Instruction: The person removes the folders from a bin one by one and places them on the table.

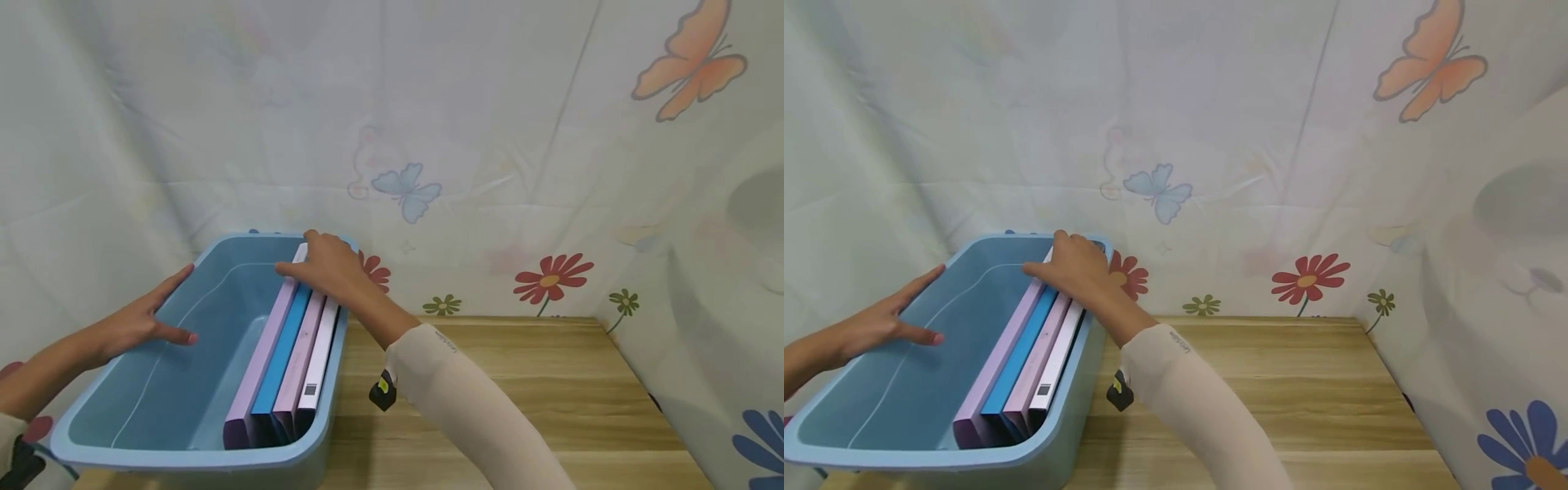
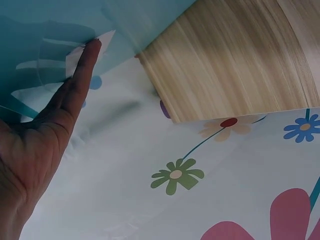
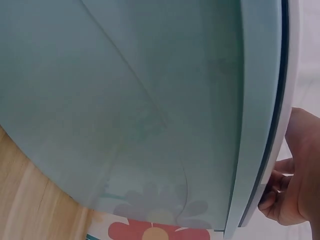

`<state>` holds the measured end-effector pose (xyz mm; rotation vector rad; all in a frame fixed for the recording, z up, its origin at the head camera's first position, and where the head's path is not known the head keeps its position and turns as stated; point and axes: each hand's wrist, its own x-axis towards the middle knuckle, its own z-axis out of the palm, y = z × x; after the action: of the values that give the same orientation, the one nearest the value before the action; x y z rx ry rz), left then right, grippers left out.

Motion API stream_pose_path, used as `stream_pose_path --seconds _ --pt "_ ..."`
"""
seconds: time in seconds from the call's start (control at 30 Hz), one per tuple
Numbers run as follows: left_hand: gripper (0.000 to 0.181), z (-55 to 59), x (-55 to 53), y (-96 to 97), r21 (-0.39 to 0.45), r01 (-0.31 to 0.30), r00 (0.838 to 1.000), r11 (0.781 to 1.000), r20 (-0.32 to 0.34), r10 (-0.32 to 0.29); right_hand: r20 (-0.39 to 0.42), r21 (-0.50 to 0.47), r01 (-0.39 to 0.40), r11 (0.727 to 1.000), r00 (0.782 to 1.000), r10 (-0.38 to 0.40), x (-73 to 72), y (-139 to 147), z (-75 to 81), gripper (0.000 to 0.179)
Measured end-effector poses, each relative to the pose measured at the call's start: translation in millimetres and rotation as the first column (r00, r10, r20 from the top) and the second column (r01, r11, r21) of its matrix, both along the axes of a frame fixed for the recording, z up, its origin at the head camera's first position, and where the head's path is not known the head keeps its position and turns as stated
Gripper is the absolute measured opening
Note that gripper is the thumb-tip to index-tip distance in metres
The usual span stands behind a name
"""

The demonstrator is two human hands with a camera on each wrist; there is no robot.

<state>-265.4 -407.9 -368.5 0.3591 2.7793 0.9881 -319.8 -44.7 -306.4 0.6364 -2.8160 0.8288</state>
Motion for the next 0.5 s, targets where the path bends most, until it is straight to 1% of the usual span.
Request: stream_pose_path --seconds 0.17,0.33,0.37,0.4,0.5 --pt "0.137 -1.8 0.5 -3.1 -0.008 0.004 1.000 1.000 -0.012 -0.004 -0.013 0.094 0.051 0.994 0.999 -0.050 -4.1 -7 0.1 0.063" --pt "0.138 -1.9 0.2 -6.4 -0.017 0.002 1.000 1.000 -0.013 -0.003 0.004 0.183 0.044 0.982 0.999 -0.045 -11.7 -16 2.5 0.049" --pt "0.138 -1.7 0.3 -7.2 -0.016 0.000 1.000 1.000 -0.012 0.000 0.004 0.205 0.039 0.978 0.999 -0.040 -14.0 -18 2.3 0.048" --pt "0.138 -1.3 0.8 -8.1 -0.013 0.000 1.000 1.000 -0.012 0.000 -0.014 0.218 0.039 0.975 0.999 -0.037 -22.2 -23 -4.1 0.049" --pt "0.138 -0.3 2.6 -10.6 -0.012 -0.002 1.000 1.000 -0.013 0.002 -0.032 0.278 0.053 0.959 0.998 -0.046 -26.0 -33 -6.1 0.050"
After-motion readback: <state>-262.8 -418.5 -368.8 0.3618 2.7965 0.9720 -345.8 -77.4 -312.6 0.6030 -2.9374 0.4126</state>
